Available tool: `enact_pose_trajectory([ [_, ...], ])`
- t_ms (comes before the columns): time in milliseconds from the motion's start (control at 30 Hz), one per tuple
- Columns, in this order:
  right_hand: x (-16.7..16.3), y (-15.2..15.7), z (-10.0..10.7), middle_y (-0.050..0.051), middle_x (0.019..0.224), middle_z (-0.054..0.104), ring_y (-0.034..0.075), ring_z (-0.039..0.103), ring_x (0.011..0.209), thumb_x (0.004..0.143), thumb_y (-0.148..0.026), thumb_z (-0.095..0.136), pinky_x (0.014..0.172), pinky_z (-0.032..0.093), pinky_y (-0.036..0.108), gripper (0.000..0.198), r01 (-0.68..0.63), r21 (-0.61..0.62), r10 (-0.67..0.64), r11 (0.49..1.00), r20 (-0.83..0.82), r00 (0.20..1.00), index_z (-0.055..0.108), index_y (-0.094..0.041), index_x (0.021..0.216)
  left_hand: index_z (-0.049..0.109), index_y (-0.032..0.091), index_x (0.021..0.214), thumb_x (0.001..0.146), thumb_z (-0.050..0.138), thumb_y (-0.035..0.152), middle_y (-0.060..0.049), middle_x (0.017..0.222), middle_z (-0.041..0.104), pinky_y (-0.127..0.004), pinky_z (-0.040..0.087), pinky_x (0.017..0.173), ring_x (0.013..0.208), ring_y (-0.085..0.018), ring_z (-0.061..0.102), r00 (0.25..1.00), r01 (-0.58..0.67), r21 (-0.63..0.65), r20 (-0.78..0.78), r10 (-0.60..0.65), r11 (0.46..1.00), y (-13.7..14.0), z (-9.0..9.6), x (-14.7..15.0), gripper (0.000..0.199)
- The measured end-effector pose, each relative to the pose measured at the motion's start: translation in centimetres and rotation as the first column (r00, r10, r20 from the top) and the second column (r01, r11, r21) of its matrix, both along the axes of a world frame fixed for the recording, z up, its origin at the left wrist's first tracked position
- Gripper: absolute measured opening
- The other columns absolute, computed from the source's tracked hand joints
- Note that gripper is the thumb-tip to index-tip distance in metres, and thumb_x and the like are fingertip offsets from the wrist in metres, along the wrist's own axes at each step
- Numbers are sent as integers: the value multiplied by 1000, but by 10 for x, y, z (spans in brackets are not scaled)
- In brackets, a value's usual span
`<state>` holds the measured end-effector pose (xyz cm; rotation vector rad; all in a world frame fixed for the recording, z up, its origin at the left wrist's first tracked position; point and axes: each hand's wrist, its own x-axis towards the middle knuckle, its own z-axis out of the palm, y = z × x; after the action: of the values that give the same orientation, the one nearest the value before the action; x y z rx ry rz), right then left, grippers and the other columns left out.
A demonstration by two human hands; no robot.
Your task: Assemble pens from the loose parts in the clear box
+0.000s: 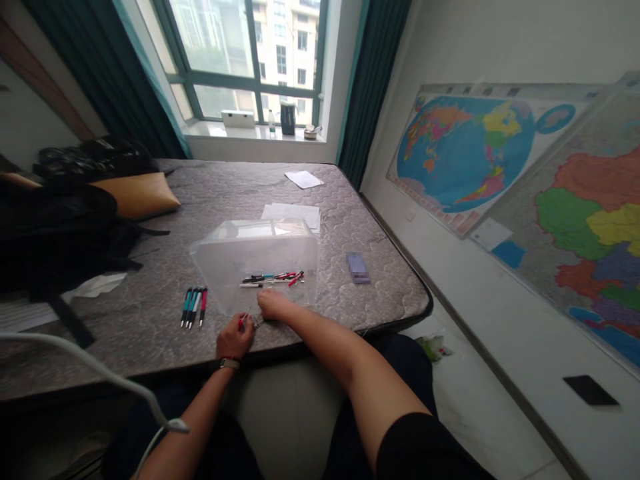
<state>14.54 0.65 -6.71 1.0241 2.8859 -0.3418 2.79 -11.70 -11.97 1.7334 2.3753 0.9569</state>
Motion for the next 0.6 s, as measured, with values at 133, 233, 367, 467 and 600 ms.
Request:
enact_pose_trajectory([
  [133, -2, -13, -10, 15, 103, 67, 24, 63, 95, 80, -19, 58, 80, 49, 30, 23, -32, -35, 26, 999, -145, 989, 59, -12, 102, 67, 20, 107, 89, 49, 45, -8, 78, 70, -27, 29, 60, 68, -20, 61, 1000, 6, -26, 9, -6, 1000, 0, 5, 1, 36],
  [233, -4, -18, -15, 14, 101, 66, 23, 62, 93, 82, -17, 56, 80, 48, 30, 21, -48, -61, 33, 997, -224, 974, 57, -13, 103, 68, 21, 107, 91, 46, 46, -8, 80, 71, -27, 28, 59, 68, -20, 61, 1000, 11, -47, 8, -11, 999, 0, 7, 1, 37],
  [367, -3, -19, -10, 12, 101, 65, 22, 61, 92, 81, -13, 56, 80, 47, 29, 27, -77, -114, 40, 991, -296, 954, 54, -13, 108, 69, 22, 107, 92, 46, 47, -7, 78, 71, -26, 27, 58, 67, -19, 60, 1000, -2, -57, 21, 3, 998, 0, 9, 2, 37],
  [467, -1, -22, -2, 10, 99, 65, 22, 62, 92, 81, -13, 56, 78, 47, 29, 35, -83, -132, 32, 988, -348, 937, 49, -14, 115, 69, 22, 105, 92, 46, 50, -8, 78, 70, -27, 24, 57, 67, -19, 59, 998, -53, -59, 26, 55, 997, 1, 10, 2, 39],
  [600, -1, -32, 6, 7, 97, 64, 21, 62, 92, 82, -13, 55, 79, 47, 29, 37, -78, -165, 9, 983, -383, 924, 45, -17, 118, 70, 22, 103, 92, 44, 50, -8, 77, 70, -27, 23, 57, 67, -19, 59, 995, -65, -66, 67, 69, 996, 1, 11, 1, 40],
])
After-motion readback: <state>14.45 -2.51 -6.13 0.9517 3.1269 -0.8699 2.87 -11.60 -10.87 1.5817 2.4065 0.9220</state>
